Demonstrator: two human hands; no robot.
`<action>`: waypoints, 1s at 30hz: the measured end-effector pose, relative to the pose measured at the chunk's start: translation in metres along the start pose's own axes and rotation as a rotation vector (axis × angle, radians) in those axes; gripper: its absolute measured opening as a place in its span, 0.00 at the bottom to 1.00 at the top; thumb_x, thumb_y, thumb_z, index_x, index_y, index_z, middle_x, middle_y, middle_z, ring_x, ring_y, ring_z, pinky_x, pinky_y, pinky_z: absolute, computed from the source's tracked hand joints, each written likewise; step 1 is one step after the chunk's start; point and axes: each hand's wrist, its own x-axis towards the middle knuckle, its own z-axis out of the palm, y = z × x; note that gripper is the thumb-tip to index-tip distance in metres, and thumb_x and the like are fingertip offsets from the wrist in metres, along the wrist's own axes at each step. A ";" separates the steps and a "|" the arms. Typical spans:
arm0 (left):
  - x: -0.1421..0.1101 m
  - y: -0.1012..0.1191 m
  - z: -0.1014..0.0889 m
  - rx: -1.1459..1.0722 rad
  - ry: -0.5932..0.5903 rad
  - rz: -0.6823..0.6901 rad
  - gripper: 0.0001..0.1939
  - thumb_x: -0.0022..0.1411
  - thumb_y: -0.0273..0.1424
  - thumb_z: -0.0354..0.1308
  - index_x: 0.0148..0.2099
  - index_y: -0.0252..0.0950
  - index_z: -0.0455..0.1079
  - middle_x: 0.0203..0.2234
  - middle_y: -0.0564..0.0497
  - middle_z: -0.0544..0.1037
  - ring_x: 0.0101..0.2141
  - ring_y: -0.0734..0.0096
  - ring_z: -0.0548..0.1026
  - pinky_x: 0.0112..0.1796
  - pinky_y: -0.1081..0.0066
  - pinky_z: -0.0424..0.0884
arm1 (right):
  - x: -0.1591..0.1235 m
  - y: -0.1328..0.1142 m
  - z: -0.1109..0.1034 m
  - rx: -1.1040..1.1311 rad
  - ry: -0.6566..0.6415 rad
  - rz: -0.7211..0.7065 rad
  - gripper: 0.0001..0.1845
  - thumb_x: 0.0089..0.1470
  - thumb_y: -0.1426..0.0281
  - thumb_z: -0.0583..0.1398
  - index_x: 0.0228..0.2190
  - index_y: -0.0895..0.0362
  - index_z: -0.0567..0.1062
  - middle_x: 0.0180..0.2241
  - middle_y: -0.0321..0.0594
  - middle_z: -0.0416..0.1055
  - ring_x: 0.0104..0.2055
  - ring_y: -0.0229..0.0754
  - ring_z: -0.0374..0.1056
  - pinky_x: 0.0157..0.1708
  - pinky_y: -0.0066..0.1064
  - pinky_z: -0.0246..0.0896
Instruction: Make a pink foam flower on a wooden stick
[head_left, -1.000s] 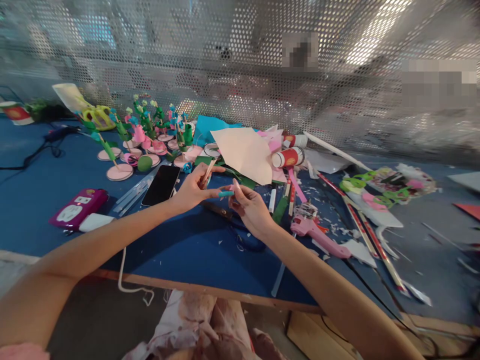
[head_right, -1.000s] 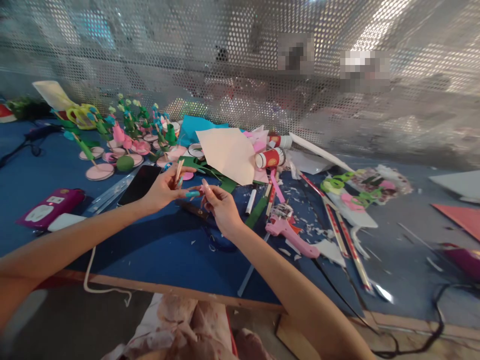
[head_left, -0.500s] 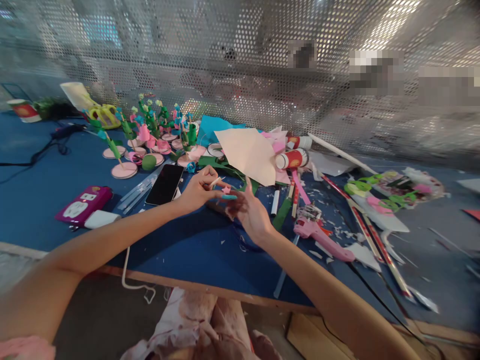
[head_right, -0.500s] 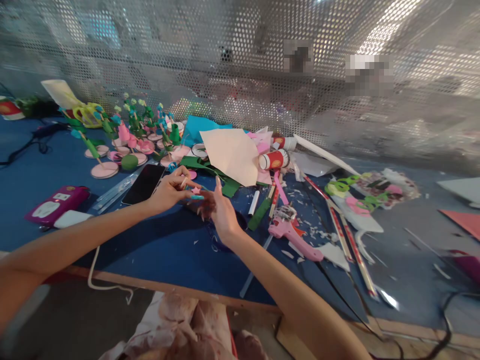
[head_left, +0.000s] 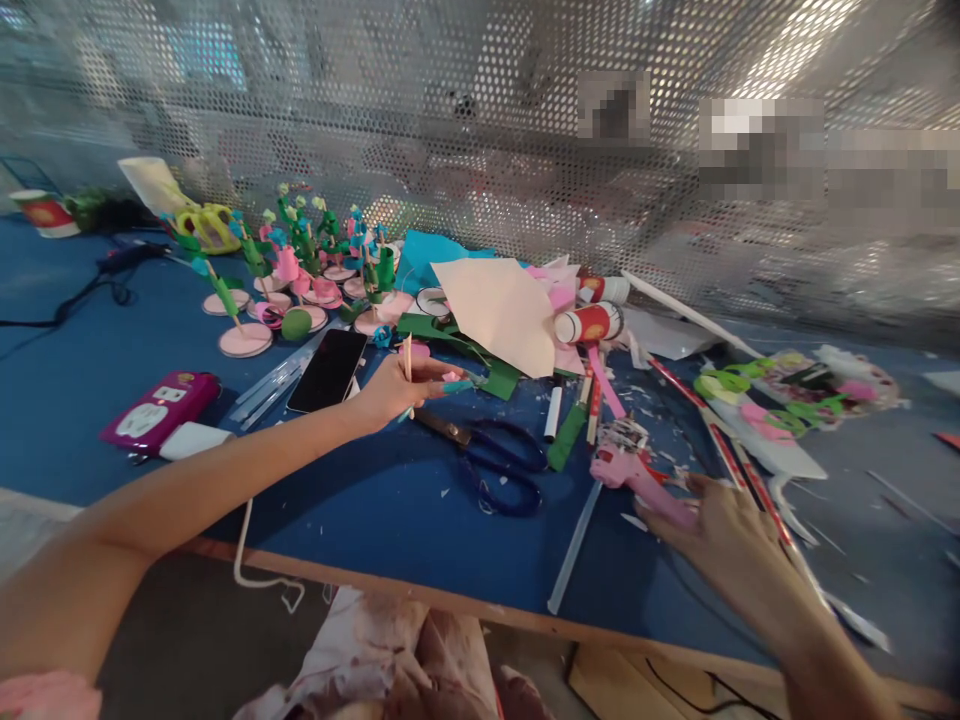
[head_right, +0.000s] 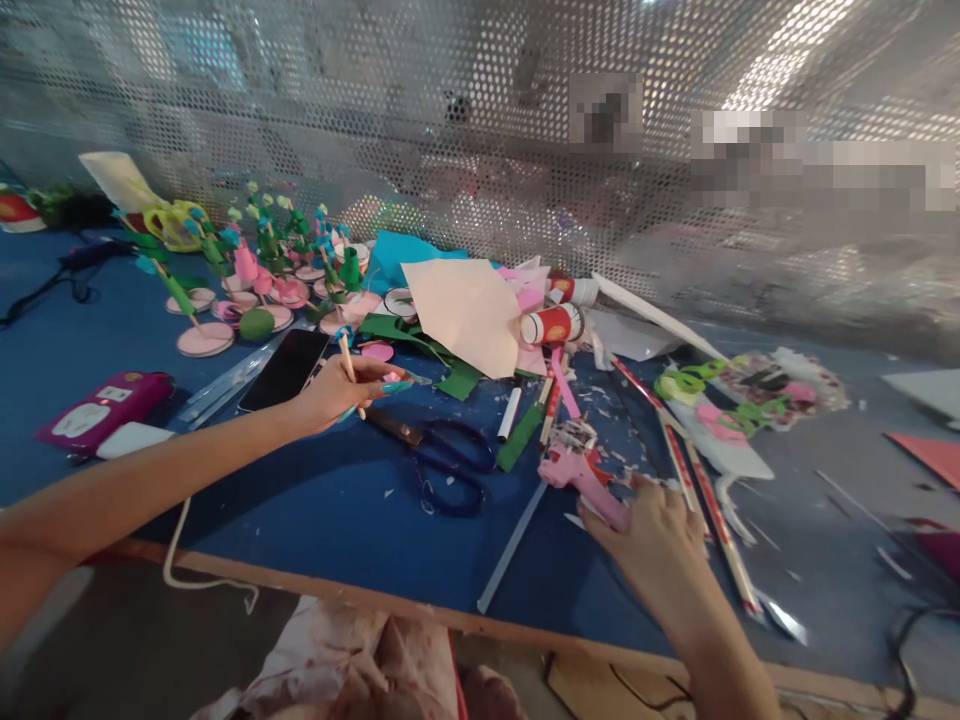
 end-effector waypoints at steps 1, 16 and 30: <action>0.000 0.000 0.000 -0.051 0.013 -0.016 0.13 0.40 0.32 0.70 0.30 0.32 0.76 0.29 0.49 0.78 0.21 0.81 0.66 0.18 0.78 0.57 | -0.003 0.001 -0.002 -0.028 0.040 -0.069 0.23 0.48 0.50 0.55 0.38 0.54 0.68 0.31 0.52 0.69 0.38 0.66 0.68 0.34 0.56 0.60; -0.004 -0.006 -0.004 -0.119 -0.078 0.035 0.22 0.28 0.43 0.73 0.19 0.30 0.71 0.15 0.52 0.73 0.17 0.79 0.69 0.19 0.79 0.65 | 0.068 -0.186 -0.035 0.863 -0.095 -0.773 0.12 0.55 0.72 0.59 0.42 0.54 0.68 0.41 0.45 0.69 0.45 0.45 0.64 0.41 0.38 0.65; -0.018 -0.012 0.014 -0.128 -0.173 0.204 0.18 0.50 0.44 0.65 0.28 0.32 0.67 0.18 0.56 0.70 0.17 0.83 0.64 0.18 0.80 0.57 | 0.047 -0.198 -0.009 0.647 0.150 -0.718 0.10 0.60 0.75 0.50 0.26 0.53 0.59 0.23 0.38 0.61 0.27 0.41 0.56 0.27 0.33 0.57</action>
